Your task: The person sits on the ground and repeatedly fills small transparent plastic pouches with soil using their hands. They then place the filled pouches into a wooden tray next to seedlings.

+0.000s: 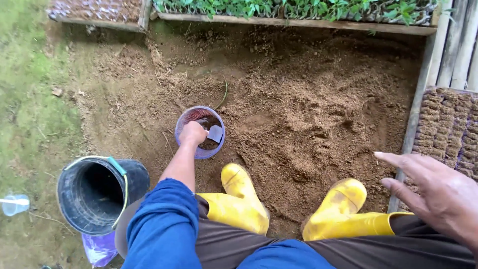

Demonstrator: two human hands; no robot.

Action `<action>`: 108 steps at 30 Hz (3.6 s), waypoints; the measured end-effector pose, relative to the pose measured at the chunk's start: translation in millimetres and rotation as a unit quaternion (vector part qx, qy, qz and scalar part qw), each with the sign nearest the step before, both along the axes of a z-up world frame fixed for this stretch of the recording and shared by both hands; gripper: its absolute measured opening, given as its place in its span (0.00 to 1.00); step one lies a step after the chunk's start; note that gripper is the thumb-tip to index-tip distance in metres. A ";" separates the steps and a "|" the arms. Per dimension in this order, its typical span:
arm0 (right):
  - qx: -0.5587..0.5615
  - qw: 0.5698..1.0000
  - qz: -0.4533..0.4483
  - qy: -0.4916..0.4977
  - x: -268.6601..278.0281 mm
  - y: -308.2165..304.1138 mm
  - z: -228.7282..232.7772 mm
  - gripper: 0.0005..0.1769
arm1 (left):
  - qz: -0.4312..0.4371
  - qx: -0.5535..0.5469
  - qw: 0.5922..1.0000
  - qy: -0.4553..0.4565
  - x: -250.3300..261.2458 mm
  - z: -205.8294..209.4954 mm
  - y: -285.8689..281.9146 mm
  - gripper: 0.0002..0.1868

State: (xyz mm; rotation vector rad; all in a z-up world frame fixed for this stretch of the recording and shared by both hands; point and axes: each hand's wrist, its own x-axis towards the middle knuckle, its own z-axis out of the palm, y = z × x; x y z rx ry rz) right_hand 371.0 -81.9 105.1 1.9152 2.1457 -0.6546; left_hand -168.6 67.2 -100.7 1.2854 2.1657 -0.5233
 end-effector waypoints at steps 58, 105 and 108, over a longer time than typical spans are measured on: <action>-0.042 0.975 -0.112 0.187 -45.4 25.6 25.2 0.29 | 0.055 -0.007 0.920 -0.387 134.1 188.9 10.8 0.06; -0.092 0.912 -0.379 0.128 -52.1 13.9 -249.2 0.14 | 0.113 0.122 0.794 -0.585 185.2 204.5 -80.9 0.03; -0.131 0.936 -0.325 0.023 -32.2 16.7 -265.5 0.18 | 0.115 0.132 0.807 -0.564 180.6 202.6 -87.8 0.02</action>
